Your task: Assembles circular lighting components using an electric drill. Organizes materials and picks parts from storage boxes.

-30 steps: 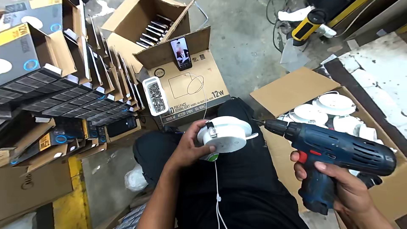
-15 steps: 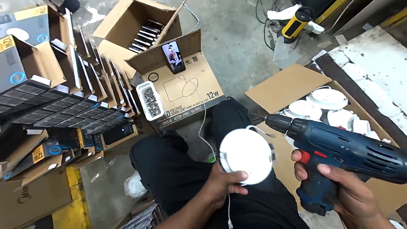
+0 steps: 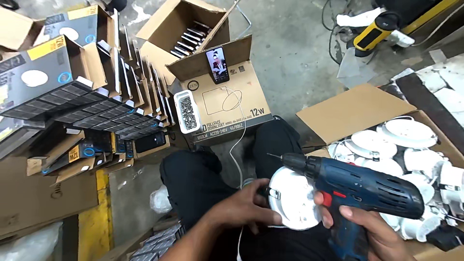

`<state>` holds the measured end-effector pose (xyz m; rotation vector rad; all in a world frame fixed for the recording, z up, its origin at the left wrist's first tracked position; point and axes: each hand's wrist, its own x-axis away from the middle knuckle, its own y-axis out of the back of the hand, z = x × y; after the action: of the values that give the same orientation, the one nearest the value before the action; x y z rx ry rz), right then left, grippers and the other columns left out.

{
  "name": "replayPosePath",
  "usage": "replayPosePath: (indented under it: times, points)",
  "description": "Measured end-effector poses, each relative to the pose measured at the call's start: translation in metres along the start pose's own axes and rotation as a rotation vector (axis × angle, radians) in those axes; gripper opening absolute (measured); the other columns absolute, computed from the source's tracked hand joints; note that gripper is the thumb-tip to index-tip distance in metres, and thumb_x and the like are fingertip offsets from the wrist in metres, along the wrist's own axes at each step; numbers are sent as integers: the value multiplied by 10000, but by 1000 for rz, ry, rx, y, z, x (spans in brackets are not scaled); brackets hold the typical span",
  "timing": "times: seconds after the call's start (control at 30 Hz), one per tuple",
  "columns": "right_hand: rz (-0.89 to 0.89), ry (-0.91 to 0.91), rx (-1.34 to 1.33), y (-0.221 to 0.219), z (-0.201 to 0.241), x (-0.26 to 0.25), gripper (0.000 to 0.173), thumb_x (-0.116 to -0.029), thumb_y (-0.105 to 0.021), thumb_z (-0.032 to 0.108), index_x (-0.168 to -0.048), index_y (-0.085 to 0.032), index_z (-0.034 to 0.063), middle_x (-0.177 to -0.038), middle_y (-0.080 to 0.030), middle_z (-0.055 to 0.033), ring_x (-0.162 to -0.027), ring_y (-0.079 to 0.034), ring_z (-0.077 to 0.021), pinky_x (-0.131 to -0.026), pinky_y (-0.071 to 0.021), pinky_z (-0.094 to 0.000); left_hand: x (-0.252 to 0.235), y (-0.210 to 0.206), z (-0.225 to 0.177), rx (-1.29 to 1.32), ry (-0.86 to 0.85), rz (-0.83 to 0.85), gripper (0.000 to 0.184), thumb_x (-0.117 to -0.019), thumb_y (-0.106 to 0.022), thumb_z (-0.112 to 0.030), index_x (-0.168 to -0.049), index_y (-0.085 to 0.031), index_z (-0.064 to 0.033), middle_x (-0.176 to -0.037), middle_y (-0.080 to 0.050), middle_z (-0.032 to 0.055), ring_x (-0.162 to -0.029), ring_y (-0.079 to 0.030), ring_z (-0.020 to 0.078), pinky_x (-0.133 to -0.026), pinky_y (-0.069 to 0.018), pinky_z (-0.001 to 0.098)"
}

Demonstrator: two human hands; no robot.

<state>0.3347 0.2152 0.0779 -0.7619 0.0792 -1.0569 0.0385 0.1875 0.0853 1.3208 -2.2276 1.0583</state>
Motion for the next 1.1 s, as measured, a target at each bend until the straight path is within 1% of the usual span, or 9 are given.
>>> replayPosePath:
  times: [0.07,0.13,0.23,0.37,0.43,0.5,0.67,0.83,1.1]
  points:
    - [3,-14,-3,4,2,-1,341,-917,-723,264,-1225,-701,120,-1065,-731,-142,-765,-712,-175,-689,-616,-304,11,36,-30,-286,-112,-195,660,-932,-712,-301,-1487,-441,-68,-1007,-747,84,-780,-722,167,-619,-603,343]
    - [3,-25,3,7,4,-1,328,-921,-716,263,-1221,-704,130,-1065,-733,-134,-765,-711,-171,-692,-615,-304,9,86,-52,-625,-176,-567,466,-988,-645,-336,-1376,-587,-84,-982,-736,65,-825,-708,178,-737,-605,412]
    - [3,-33,6,9,6,-2,312,-921,-707,249,-1209,-713,130,-1067,-735,-132,-766,-708,-172,-693,-612,-310,-14,170,-72,-943,-80,-1017,425,-1016,-602,-353,-1364,-616,-110,-1222,-683,175,-1126,-649,392,-940,-496,671]
    - [11,-34,15,6,8,-3,311,-922,-706,239,-1214,-711,134,-1055,-732,-137,-762,-704,-176,-689,-607,-313,-54,242,-66,-1139,93,-1277,397,-945,-659,-260,-1304,-660,-91,-1508,-439,286,-1386,-398,520,-1017,-394,726]
    - [12,-38,27,4,10,-4,315,-926,-703,246,-1224,-708,146,-1060,-731,-124,-769,-702,-171,-697,-605,-311,-66,254,-62,-1091,189,-1330,383,-887,-713,-237,-1251,-701,-119,-1552,-392,267,-1428,-357,495,-1060,-379,703]
    - [-9,-38,25,4,9,-4,314,-922,-705,247,-1220,-710,146,-1060,-732,-125,-770,-704,-172,-696,-607,-312,-69,256,-64,-1066,236,-1341,329,-850,-742,-200,-1174,-738,-138,-1490,-476,245,-1429,-368,467,-1064,-380,684]
    - [-18,-50,14,11,10,-8,329,-924,-707,280,-1218,-707,133,-1057,-727,-139,-748,-698,-181,-668,-605,-315,-69,261,-66,-1068,241,-1334,159,-900,-709,-184,-1037,-761,-125,-1347,-588,236,-1381,-431,451,-1037,-410,669]
    - [-2,-30,25,11,10,-10,327,-929,-700,260,-1228,-704,128,-1060,-729,-136,-757,-700,-177,-678,-604,-307,-67,260,-66,-1083,205,-1327,215,-894,-716,-192,-1098,-756,-136,-1466,-506,240,-1435,-351,477,-1075,-347,703]
    - [15,-10,13,13,7,-6,332,-933,-700,258,-1234,-699,119,-1058,-724,-142,-750,-697,-176,-674,-606,-305,-68,258,-61,-1130,151,-1392,202,-970,-634,-228,-1096,-746,-117,-1486,-490,233,-1457,-314,481,-1104,-328,686]
